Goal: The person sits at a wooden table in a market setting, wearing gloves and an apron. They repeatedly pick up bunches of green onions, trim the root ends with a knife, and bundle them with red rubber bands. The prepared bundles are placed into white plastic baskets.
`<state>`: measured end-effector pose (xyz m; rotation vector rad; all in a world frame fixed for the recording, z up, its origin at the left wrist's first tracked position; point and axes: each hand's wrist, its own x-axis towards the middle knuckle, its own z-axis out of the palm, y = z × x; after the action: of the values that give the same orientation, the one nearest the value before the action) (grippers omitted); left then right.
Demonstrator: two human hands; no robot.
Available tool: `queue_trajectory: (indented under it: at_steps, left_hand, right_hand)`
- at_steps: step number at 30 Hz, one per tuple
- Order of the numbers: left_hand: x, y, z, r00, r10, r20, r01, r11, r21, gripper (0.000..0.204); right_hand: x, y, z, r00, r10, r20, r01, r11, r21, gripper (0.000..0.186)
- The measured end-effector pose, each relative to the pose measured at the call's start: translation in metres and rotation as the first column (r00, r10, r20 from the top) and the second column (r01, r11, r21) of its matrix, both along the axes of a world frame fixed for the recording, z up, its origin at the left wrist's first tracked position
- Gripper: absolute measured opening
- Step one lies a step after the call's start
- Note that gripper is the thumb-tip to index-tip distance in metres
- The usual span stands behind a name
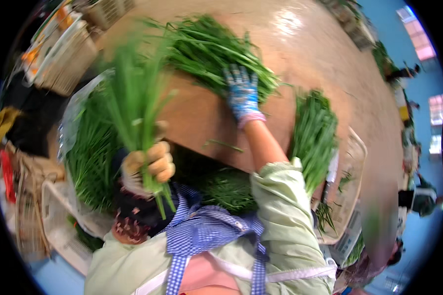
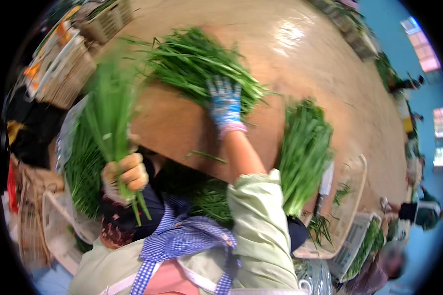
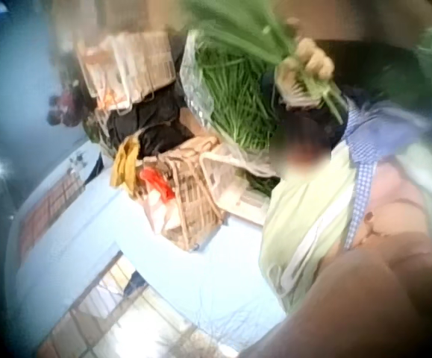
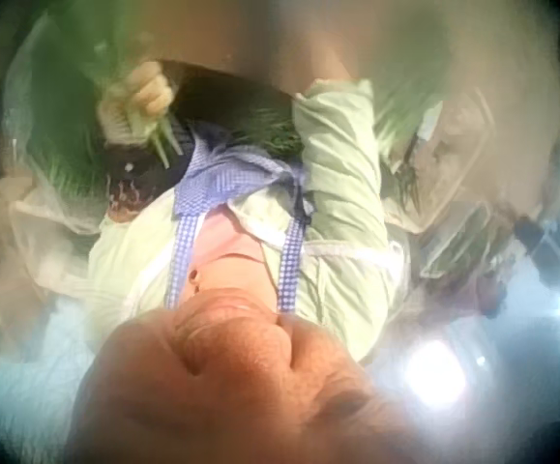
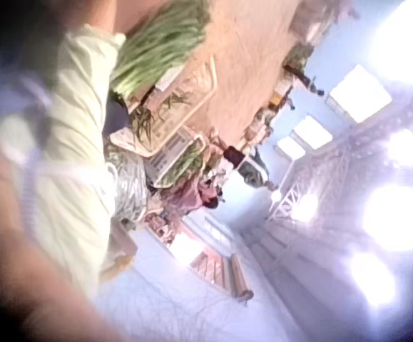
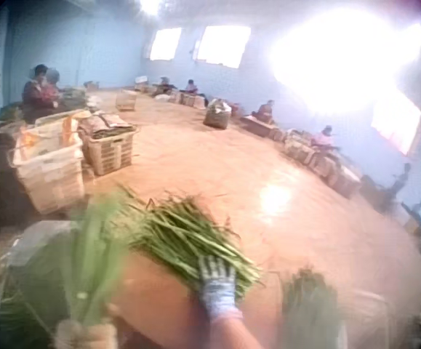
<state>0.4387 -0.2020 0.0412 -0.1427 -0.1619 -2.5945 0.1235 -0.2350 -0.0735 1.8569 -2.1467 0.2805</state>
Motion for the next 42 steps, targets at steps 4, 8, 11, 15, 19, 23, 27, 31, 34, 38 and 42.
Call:
queue_trajectory:
  at_steps: [4,8,11,15,19,23,27,31,34,38,42]
  left_hand:
    - [-0.001,-0.001,-0.006,0.989,0.111,0.102,-0.100,0.989,-0.111,0.064]
    - [-0.004,-0.012,-0.066,0.983,-0.002,0.184,0.033,0.986,-0.164,0.064]
    - [-0.009,0.014,-0.074,0.926,-0.041,0.376,0.114,0.978,-0.175,0.038]
    - [-0.013,0.067,-0.097,0.771,-0.339,0.539,0.471,0.873,-0.125,0.039]
    - [-0.017,0.079,-0.108,0.741,-0.309,0.596,0.539,0.804,-0.253,0.031]
    - [-0.014,0.034,-0.199,0.423,-0.216,0.880,0.895,0.252,-0.368,0.042]
    - [-0.031,0.034,-0.186,0.446,0.020,0.895,0.875,0.198,-0.441,0.043]
    - [-0.001,-0.008,-0.128,0.488,0.500,0.715,0.676,0.302,-0.672,0.046]
    - [-0.022,-0.037,-0.078,0.520,0.761,0.388,0.557,0.042,-0.829,0.047]
    - [-0.075,-0.069,-0.065,0.534,0.839,-0.107,0.475,-0.402,-0.782,0.050]
    - [-0.118,-0.093,-0.088,0.498,0.775,-0.390,0.473,-0.619,-0.627,0.053]
  right_hand:
    - [0.016,-0.008,-0.005,0.991,0.102,-0.088,-0.106,0.994,-0.040,0.046]
    - [0.084,0.064,0.062,0.649,0.154,0.745,-0.021,0.982,-0.186,0.058]
    - [0.111,0.094,0.029,0.064,0.242,0.968,-0.324,0.923,-0.209,0.055]
    - [0.132,0.144,0.035,-0.825,-0.153,0.544,-0.222,0.973,-0.063,0.044]
    - [0.130,0.154,0.050,-0.820,-0.042,0.571,-0.162,0.974,-0.161,0.039]
    - [0.132,0.155,0.053,-0.672,0.093,0.735,-0.129,0.962,-0.240,0.037]
    - [0.117,0.170,0.098,-0.382,0.261,0.886,-0.139,0.932,-0.335,0.043]
    - [0.100,0.157,0.160,-0.059,0.381,0.923,-0.228,0.895,-0.384,0.046]
    - [0.084,0.146,0.149,0.071,0.478,0.876,-0.188,0.868,-0.459,0.048]
    - [0.076,0.117,0.145,-0.219,0.377,0.900,-0.156,0.897,-0.413,0.053]
    - [0.049,0.109,0.144,0.255,0.278,0.926,-0.253,0.944,-0.214,0.061]
